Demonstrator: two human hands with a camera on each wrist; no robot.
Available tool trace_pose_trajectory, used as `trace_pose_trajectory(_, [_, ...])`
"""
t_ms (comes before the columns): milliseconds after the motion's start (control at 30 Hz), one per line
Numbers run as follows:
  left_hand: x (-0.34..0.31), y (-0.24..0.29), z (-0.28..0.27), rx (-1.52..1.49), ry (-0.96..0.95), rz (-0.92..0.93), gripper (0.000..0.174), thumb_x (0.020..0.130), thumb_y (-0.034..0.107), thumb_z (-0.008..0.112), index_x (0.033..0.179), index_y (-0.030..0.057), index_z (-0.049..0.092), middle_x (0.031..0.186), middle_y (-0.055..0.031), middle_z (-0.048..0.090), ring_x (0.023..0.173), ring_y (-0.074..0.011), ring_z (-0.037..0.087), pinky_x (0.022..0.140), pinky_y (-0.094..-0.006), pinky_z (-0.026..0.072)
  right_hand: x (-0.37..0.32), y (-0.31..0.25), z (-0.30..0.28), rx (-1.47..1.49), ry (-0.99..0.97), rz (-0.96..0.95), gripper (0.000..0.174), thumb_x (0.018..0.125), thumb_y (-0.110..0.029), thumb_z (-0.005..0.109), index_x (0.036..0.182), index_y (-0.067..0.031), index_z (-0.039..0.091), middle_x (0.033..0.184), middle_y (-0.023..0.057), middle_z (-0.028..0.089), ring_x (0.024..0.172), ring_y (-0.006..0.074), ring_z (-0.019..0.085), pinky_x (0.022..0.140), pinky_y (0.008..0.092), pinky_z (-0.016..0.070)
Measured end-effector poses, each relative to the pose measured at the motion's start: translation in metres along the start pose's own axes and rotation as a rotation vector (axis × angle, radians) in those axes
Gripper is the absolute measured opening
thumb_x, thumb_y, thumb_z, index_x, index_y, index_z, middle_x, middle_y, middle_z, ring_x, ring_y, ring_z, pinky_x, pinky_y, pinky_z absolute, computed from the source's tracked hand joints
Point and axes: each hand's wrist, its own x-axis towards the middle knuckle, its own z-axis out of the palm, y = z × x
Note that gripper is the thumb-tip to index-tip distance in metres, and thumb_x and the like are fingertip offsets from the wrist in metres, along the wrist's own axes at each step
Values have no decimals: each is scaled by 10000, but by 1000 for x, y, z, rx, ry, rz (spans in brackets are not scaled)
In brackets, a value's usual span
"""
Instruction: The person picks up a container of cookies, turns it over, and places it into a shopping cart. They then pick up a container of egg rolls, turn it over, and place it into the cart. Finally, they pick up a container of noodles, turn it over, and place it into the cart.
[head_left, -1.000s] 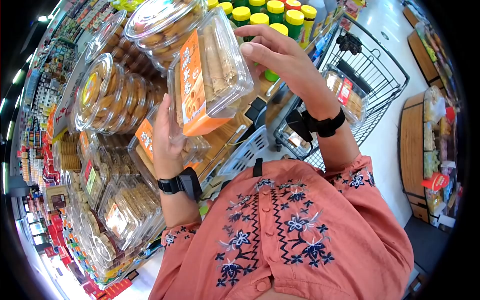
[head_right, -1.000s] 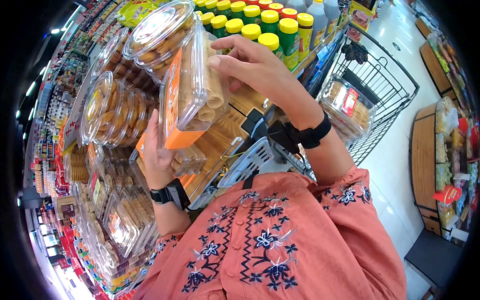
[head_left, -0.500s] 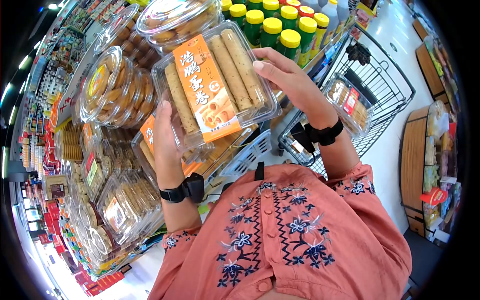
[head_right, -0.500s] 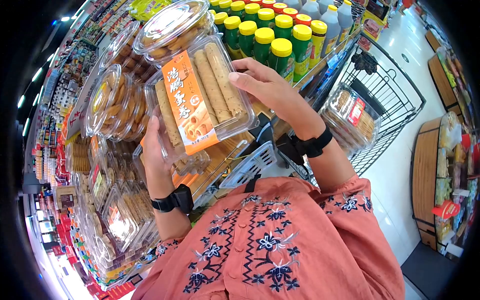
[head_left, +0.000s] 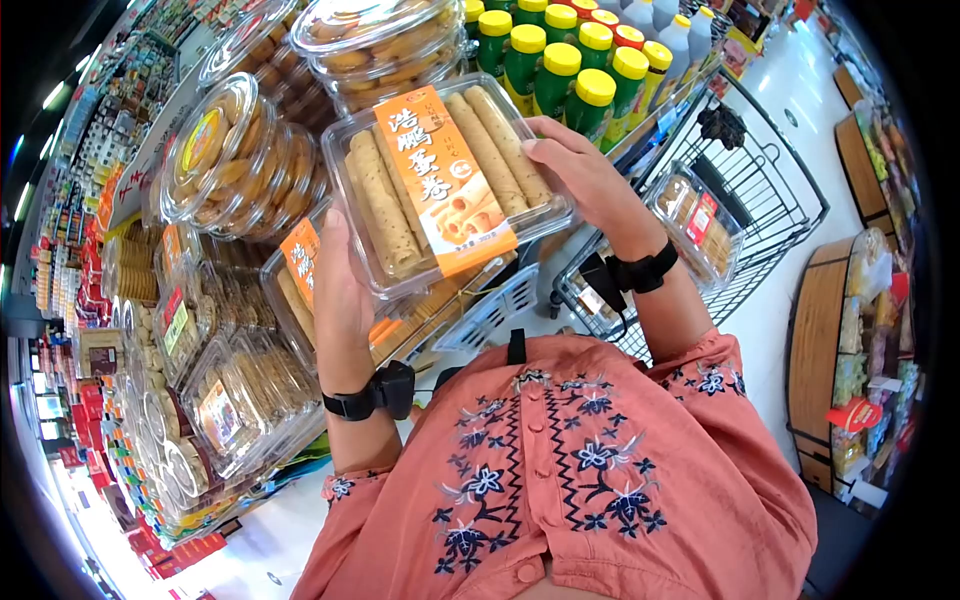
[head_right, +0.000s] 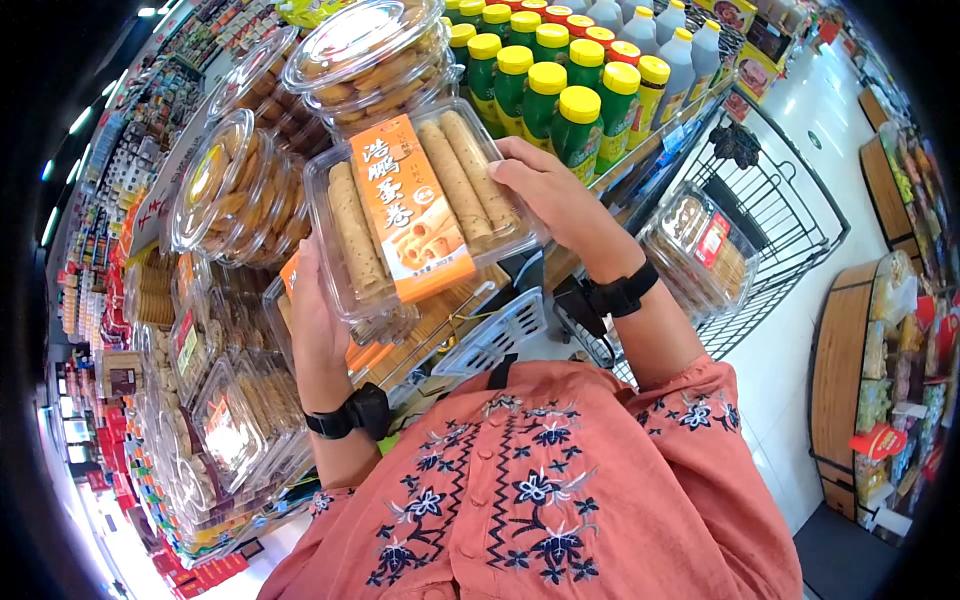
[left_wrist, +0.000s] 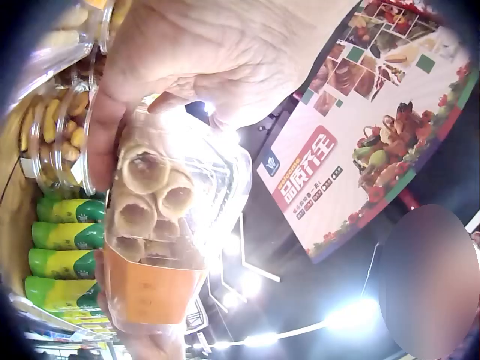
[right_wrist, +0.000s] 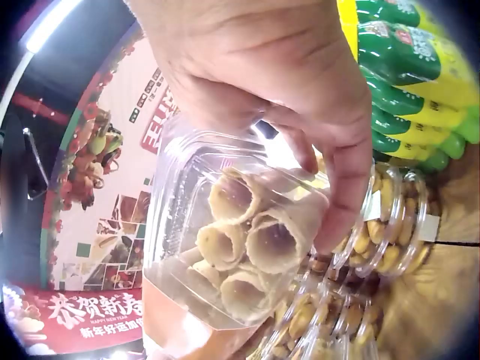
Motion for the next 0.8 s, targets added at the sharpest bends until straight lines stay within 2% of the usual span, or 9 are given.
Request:
trace_pose_trajectory(67, [-1, 0, -3, 8, 5, 62, 596, 1092, 401, 331, 1502, -31, 336, 1480, -178, 464, 1317, -246, 503, 1094, -377, 411, 4, 10, -11, 26, -5, 6, 416, 989, -209, 541, 1340, 11, 525, 1158, 70, 636, 1013, 127, 628, 866, 255, 509])
trace_pose_trajectory(167, [-10, 4, -6, 114, 14, 78, 696, 1049, 521, 368, 1521, 14, 300, 1341, -183, 528, 1134, -252, 610, 938, -398, 544, 12, 12, -18, 258, 14, 188, 407, 981, -216, 553, 1313, 19, 540, 1154, 68, 633, 987, 140, 616, 885, 267, 490])
trace_pose_trajectory(200, [-12, 6, -7, 112, 15, 54, 707, 1043, 535, 373, 1515, 12, 306, 1308, -181, 537, 1106, -252, 616, 922, -399, 550, 14, 9, -16, 299, -13, 210, 441, 976, -198, 553, 1348, 34, 513, 1199, 90, 634, 1048, 157, 631, 916, 282, 497])
trace_pose_trajectory(267, [-17, 9, -8, 107, 18, 7, 731, 1032, 564, 382, 1502, 9, 318, 1243, -176, 556, 1052, -250, 630, 889, -401, 564, 16, 2, -14, 272, -29, 213, 463, 973, -196, 555, 1369, 36, 495, 1218, 104, 633, 1069, 160, 634, 922, 283, 505])
trace_pose_trajectory(367, [-23, 13, -4, 28, -13, 20, 613, 1062, 494, 355, 1470, 36, 362, 1196, -173, 582, 1000, -239, 649, 841, -386, 577, 16, -8, -8, 211, -10, 267, 485, 977, -191, 540, 1401, 34, 470, 1247, 125, 627, 1080, 164, 642, 924, 293, 523])
trace_pose_trajectory(400, [-23, 11, -8, 13, -29, 31, 622, 1058, 502, 355, 1458, 26, 365, 1209, -191, 577, 1011, -266, 655, 813, -393, 595, 22, 1, -18, 228, -28, 283, 480, 981, -191, 531, 1401, 33, 469, 1255, 131, 625, 1080, 165, 644, 921, 296, 527])
trace_pose_trajectory(467, [-25, 14, -6, -1, -18, 27, 631, 1055, 511, 359, 1456, 23, 365, 1200, -197, 577, 1024, -278, 656, 818, -408, 598, 32, 3, -20, 257, -147, 290, 478, 988, -189, 513, 1408, 32, 455, 1273, 144, 620, 1088, 173, 648, 927, 305, 537])
trace_pose_trajectory(600, [-30, 16, -14, -8, -12, 9, 644, 1049, 525, 364, 1448, 20, 368, 1192, -209, 572, 1047, -294, 656, 827, -419, 602, 38, 5, -15, 286, -168, 310, 530, 988, -196, 510, 1447, 41, 394, 1310, 159, 601, 1122, 192, 647, 954, 316, 546])
trace_pose_trajectory(800, [-34, 14, -29, -14, 30, 31, 664, 1040, 537, 382, 1442, 10, 368, 1186, -210, 570, 1026, -287, 657, 825, -420, 604, 44, 13, 0, 319, -217, 345, 549, 982, -206, 505, 1460, 38, 386, 1324, 166, 595, 1120, 195, 649, 955, 302, 534])
